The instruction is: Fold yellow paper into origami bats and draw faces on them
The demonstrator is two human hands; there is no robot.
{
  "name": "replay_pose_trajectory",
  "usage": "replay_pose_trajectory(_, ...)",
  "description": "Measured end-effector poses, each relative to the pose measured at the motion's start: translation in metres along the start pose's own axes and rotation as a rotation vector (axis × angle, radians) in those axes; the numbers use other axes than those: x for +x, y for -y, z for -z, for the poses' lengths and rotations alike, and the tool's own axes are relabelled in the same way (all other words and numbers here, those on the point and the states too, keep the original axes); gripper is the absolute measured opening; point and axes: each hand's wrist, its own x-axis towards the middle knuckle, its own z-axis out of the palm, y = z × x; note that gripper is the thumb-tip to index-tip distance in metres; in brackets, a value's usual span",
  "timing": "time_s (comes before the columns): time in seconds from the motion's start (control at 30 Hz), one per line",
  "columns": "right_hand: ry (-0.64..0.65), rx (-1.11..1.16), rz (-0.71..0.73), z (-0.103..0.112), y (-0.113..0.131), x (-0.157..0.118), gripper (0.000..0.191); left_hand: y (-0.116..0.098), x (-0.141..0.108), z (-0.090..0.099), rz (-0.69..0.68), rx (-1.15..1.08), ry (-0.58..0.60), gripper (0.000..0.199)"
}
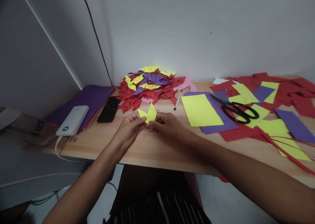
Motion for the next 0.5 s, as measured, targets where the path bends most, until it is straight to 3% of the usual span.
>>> replay_pose_trajectory(0.23,0.016,-0.009,0.025,0.0,0.0009,0.0002,0.02,-0.0029,0.0,-0.0008,0.013,-0.013,0.0,0.024)
replay_pose_trajectory(0.37,0.037,0.01,0.03,-0.0015,0.0018,-0.0001,0.02,-0.0017,0.0015,-0.004,0.03,0.107,0.045,0.03)
replay_pose_trajectory(0.5,0.017,-0.05,0.004,-0.0037,0.0041,-0.0018,0.021,0.0009,0.0022,-0.0049,0.01,0.153,-0.031,0.031)
